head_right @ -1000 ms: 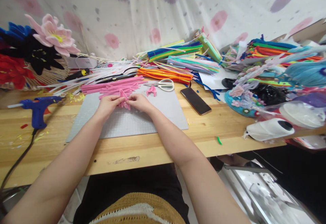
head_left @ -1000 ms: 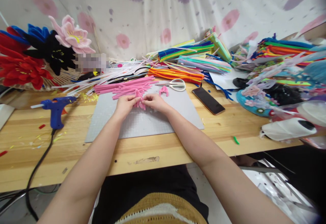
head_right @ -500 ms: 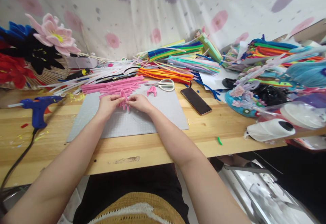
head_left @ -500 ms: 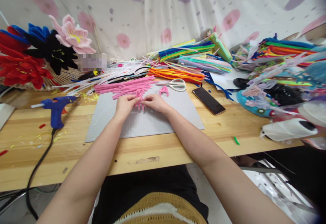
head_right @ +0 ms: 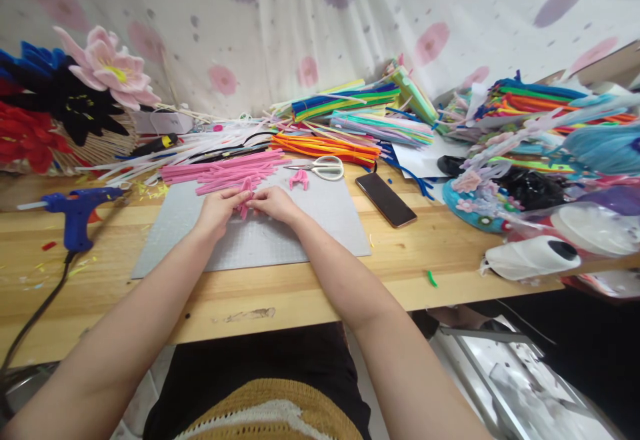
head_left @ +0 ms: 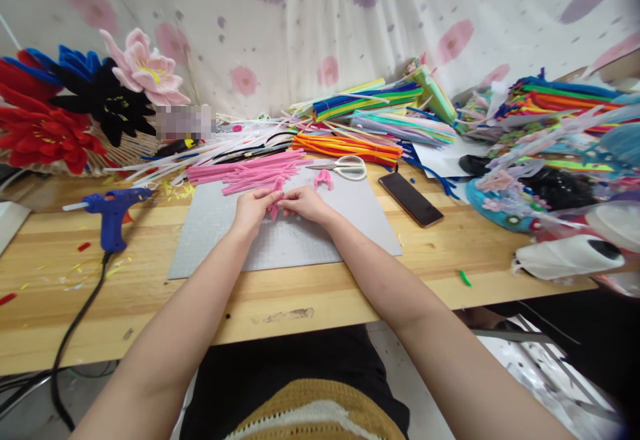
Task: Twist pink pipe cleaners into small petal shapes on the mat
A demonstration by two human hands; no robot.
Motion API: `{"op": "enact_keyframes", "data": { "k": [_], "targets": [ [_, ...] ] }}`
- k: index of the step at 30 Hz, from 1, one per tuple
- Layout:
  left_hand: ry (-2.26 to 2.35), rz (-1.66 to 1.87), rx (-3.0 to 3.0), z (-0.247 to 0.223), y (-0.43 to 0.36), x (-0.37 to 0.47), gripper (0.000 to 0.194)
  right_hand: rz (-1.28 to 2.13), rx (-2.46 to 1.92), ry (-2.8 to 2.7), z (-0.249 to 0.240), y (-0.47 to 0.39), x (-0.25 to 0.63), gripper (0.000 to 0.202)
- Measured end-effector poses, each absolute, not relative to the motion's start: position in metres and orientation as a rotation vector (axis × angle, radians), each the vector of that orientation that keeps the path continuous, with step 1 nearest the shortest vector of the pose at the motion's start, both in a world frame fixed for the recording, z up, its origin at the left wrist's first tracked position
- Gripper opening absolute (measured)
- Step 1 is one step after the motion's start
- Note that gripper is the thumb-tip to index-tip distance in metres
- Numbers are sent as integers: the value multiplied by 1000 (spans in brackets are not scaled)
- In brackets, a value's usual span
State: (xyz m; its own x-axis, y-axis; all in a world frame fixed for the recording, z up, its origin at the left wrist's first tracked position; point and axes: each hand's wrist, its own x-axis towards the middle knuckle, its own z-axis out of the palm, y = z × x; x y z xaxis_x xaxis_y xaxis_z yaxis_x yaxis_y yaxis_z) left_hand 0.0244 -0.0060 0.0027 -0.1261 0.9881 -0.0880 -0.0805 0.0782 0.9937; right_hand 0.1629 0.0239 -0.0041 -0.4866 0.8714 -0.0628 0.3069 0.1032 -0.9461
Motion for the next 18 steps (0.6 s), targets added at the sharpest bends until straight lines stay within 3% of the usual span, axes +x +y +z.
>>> {"op": "enact_keyframes", "data": {
  "k": [5, 10, 18],
  "targets": [
    [1191, 1288, 968, 4, -5, 26, 36, 1358, -1275, -1789, 3, 22, 163, 35],
    [1263, 1291, 1020, 6, -7, 25, 28, 1465, -1032, -1646, 6, 26, 170, 41],
    [1102, 1034, 848, 9, -11, 34, 12, 1453, -972, -1456, 1, 33, 170, 37]
  ]
}}
